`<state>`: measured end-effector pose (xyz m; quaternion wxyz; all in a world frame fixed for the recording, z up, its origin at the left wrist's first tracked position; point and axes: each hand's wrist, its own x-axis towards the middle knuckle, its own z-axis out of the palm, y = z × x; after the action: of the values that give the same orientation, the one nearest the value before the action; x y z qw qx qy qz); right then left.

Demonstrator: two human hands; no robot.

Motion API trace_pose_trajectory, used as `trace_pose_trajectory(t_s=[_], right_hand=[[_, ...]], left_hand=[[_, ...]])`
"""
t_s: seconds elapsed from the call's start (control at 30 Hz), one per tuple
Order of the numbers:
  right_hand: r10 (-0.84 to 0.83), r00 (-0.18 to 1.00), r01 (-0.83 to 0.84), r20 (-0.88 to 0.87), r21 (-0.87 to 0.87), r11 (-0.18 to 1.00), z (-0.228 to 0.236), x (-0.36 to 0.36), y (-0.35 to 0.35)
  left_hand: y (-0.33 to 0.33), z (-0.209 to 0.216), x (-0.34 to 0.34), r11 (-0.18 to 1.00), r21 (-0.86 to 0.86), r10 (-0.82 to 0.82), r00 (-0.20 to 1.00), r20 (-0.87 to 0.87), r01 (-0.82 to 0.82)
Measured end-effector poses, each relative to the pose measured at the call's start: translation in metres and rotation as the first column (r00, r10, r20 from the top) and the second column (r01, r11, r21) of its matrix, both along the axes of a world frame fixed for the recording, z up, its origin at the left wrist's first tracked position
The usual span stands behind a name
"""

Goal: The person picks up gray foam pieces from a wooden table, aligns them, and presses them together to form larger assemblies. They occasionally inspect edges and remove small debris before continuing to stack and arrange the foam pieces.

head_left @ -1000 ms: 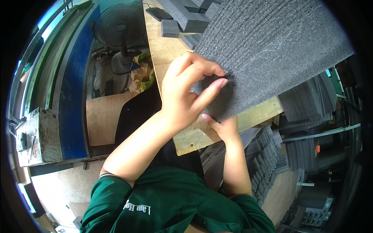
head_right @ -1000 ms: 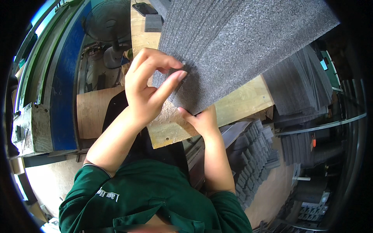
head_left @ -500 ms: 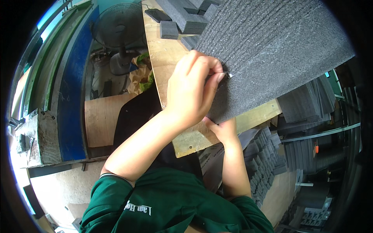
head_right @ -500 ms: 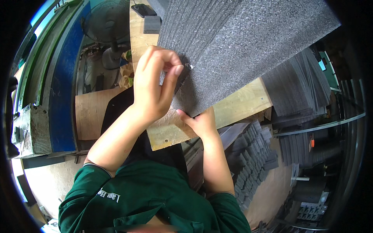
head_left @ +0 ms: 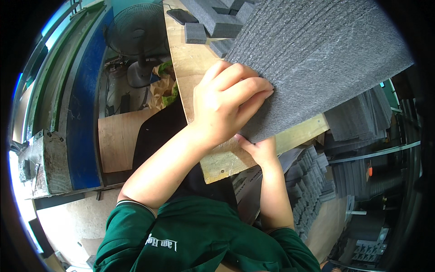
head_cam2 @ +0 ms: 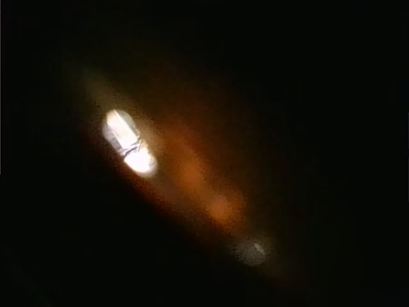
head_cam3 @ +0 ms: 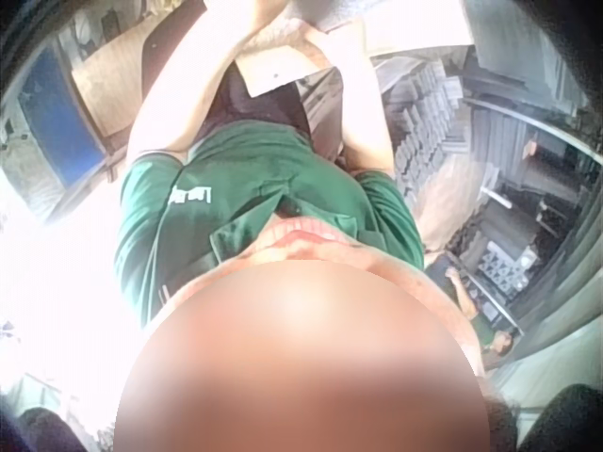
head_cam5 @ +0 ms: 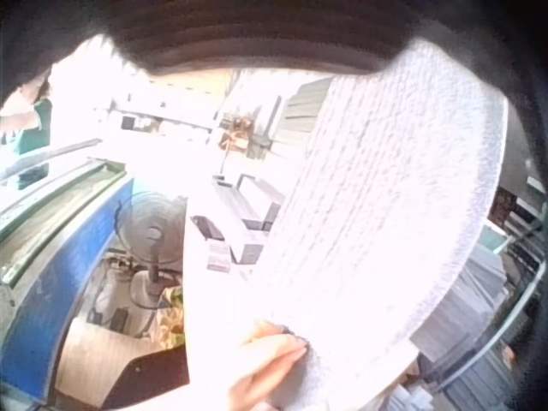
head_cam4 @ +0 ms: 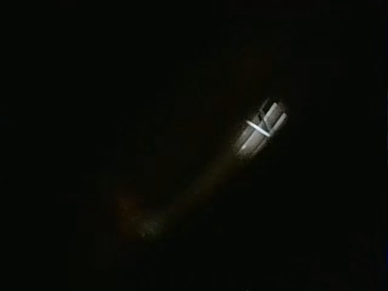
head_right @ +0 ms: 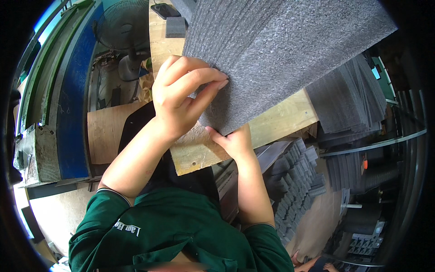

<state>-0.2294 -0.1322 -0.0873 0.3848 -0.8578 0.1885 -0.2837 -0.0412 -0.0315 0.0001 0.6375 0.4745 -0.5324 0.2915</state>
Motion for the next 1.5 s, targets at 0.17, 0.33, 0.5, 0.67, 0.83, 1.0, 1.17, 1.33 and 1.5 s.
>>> trace_pose_trajectory(t_s=[0.17,0.33,0.5,0.67,0.83,1.0,1.17,1.33,1.5], right_hand=[[0.006,1.000,-0.006,0.024,0.023,1.000,0.001,0.000,0.001],[0.009,0.998,-0.010,0.057,0.006,1.000,0.003,0.002,0.003],[0.007,0.999,-0.006,0.050,-0.020,1.000,0.004,0.002,0.004],[0.027,0.999,-0.027,0.021,-0.016,1.000,0.003,0.002,0.001],[0.028,1.000,-0.028,0.014,-0.016,0.999,0.003,0.001,0.000],[0.008,0.999,-0.007,0.038,-0.012,1.000,0.002,0.002,0.001],[0.013,1.000,-0.013,0.008,0.017,1.000,0.001,0.001,0.000],[0.028,0.999,-0.027,0.042,-0.016,1.000,0.002,0.002,0.000],[0.017,0.998,-0.014,0.068,-0.051,0.999,0.004,0.004,0.003]], left_hand=[[0.003,-0.003,-0.001,0.997,0.061,-0.043,0.999,-0.024,0.045],[0.004,-0.005,0.001,0.993,-0.034,-0.116,0.988,-0.100,0.114],[-0.005,-0.009,0.004,0.996,-0.074,-0.039,0.999,0.012,0.040],[-0.010,-0.016,0.003,0.993,-0.117,0.008,0.998,0.066,0.000],[-0.008,-0.015,0.002,0.993,-0.121,0.008,0.999,0.054,-0.001],[-0.008,-0.011,-0.002,0.994,-0.109,0.003,1.000,0.023,0.000],[0.000,-0.005,0.005,1.000,-0.019,0.022,0.997,0.080,-0.021],[0.007,-0.002,0.006,1.000,-0.009,0.006,0.998,0.059,-0.005],[0.002,-0.003,0.006,0.995,-0.059,0.081,0.995,0.051,-0.078]])
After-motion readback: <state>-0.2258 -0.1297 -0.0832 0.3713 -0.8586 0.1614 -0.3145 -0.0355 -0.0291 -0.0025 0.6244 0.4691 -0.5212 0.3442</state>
